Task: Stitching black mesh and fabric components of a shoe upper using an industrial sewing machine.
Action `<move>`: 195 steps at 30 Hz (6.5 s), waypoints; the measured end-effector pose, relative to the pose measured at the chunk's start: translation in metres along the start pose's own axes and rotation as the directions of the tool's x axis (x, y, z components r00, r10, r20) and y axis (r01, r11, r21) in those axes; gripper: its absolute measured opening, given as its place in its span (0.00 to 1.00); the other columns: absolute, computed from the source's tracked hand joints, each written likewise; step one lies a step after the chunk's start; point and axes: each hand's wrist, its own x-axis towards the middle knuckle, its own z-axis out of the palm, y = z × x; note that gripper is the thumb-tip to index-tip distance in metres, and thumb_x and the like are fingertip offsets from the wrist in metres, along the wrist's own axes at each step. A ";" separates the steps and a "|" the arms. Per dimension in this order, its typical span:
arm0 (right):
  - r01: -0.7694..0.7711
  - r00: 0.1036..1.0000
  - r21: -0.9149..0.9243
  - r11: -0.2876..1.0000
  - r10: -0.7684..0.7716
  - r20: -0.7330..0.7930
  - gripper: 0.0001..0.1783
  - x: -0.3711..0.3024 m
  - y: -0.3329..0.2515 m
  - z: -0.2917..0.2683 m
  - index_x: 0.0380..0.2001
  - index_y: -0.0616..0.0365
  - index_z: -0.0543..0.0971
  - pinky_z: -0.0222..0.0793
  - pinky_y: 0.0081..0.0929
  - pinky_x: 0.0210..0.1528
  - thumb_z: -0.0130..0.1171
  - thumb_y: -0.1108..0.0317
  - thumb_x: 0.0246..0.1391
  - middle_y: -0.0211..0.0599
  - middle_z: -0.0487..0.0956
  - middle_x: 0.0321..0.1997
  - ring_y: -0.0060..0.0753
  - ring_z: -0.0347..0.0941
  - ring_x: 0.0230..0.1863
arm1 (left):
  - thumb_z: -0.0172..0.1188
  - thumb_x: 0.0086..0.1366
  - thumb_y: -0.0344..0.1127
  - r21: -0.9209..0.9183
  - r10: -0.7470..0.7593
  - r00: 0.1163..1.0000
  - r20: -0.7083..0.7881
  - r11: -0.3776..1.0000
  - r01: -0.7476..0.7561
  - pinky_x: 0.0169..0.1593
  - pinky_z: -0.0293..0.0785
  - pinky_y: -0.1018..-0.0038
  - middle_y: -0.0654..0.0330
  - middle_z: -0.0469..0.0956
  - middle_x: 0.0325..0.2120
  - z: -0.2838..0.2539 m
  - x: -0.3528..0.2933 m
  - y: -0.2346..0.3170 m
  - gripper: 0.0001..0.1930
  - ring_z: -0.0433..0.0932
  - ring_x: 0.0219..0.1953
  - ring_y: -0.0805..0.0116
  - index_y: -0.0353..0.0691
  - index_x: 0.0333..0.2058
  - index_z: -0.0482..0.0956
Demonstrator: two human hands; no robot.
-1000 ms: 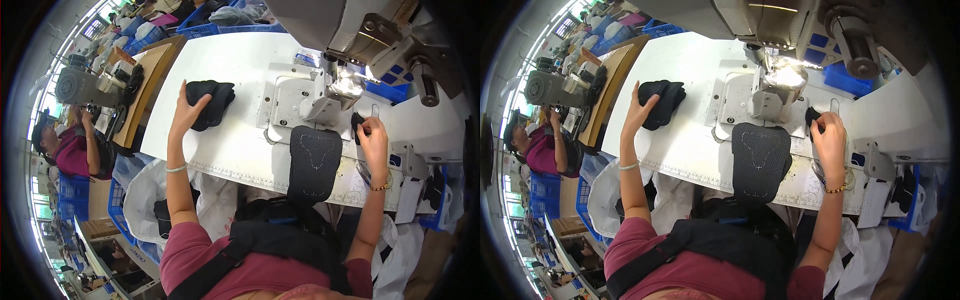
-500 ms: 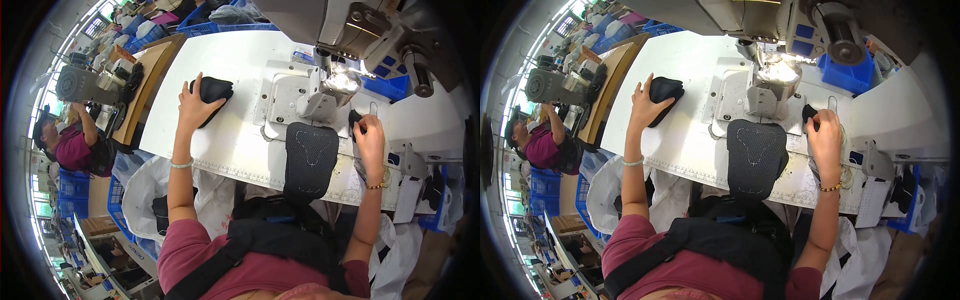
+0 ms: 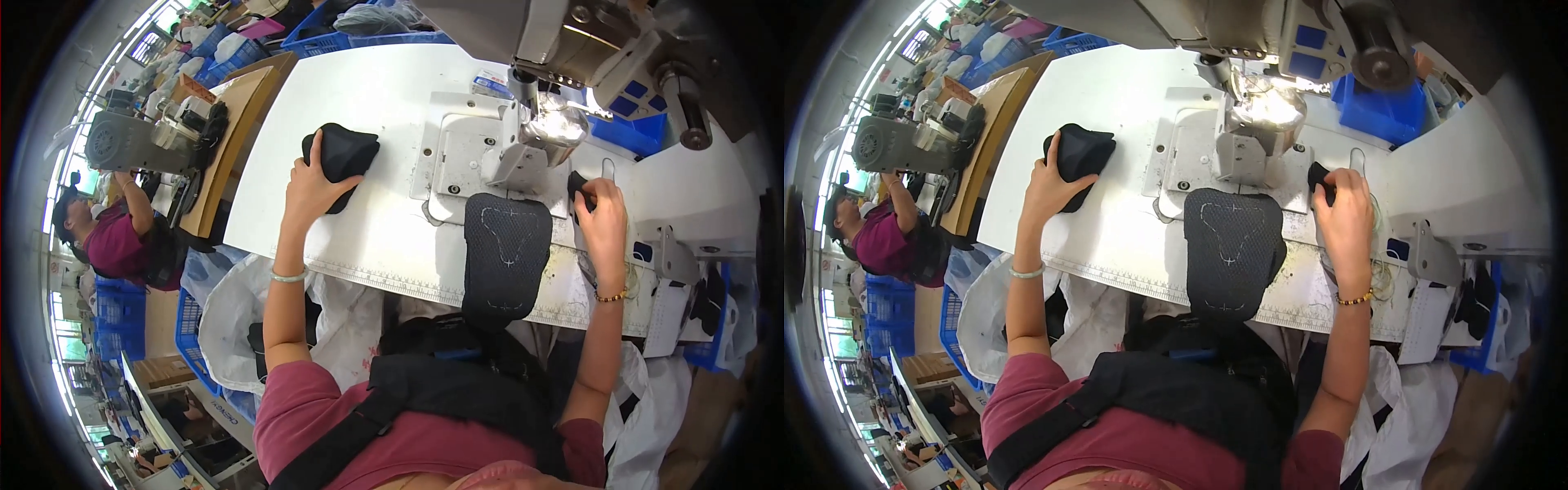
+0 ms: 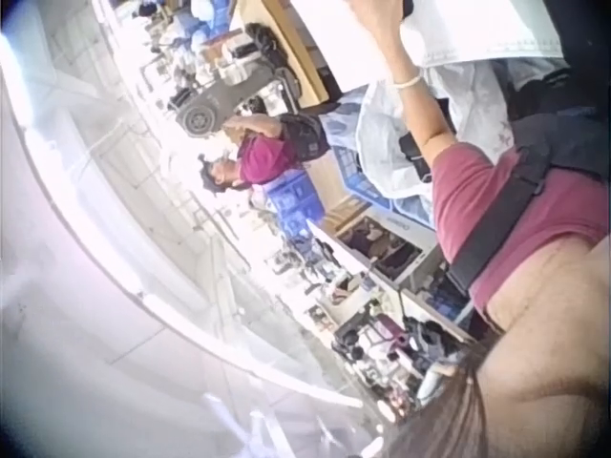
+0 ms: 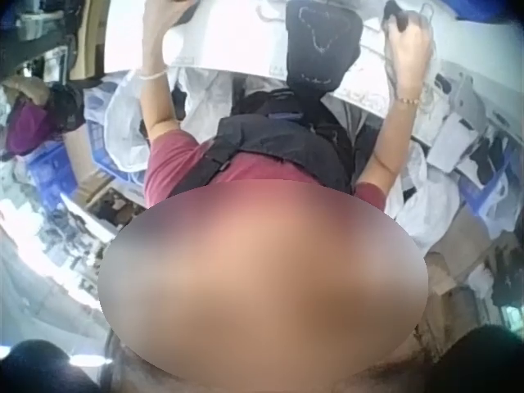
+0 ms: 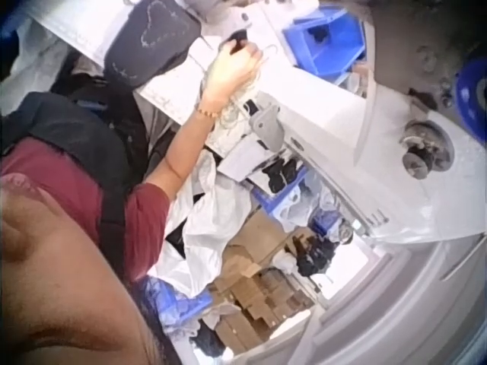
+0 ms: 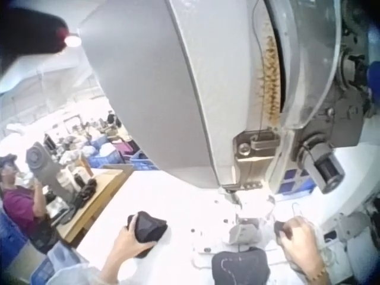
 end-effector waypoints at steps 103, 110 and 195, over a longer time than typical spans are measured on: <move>0.759 0.484 -0.273 0.591 -0.793 -0.371 0.18 0.017 -0.082 -0.031 0.37 0.37 0.82 0.57 0.26 0.45 0.60 0.66 0.38 0.18 0.66 0.34 0.22 0.61 0.39 | 0.59 0.61 0.38 -0.991 0.314 0.945 0.089 -0.071 0.117 0.30 0.72 0.82 0.61 0.78 0.28 -0.042 -0.065 0.186 0.13 0.75 0.27 0.78 0.31 0.33 0.78; 0.675 0.644 -0.131 0.726 -0.667 -0.375 0.21 0.038 -0.084 -0.028 0.39 0.42 0.82 0.54 0.29 0.43 0.62 0.52 0.38 0.21 0.68 0.33 0.26 0.63 0.37 | 0.55 0.61 0.32 -0.994 0.354 0.935 0.016 -0.097 0.053 0.35 0.71 0.81 0.63 0.78 0.29 -0.045 -0.027 0.205 0.09 0.75 0.31 0.77 0.32 0.35 0.78; 0.621 0.744 -0.009 0.784 -0.593 -0.309 0.18 0.046 -0.075 -0.039 0.36 0.40 0.84 0.56 0.26 0.42 0.66 0.60 0.35 0.22 0.73 0.36 0.20 0.69 0.34 | 0.57 0.61 0.34 -0.995 0.635 0.766 0.103 0.066 0.079 0.41 0.69 0.79 0.63 0.76 0.33 -0.059 -0.005 0.193 0.12 0.73 0.36 0.77 0.33 0.40 0.76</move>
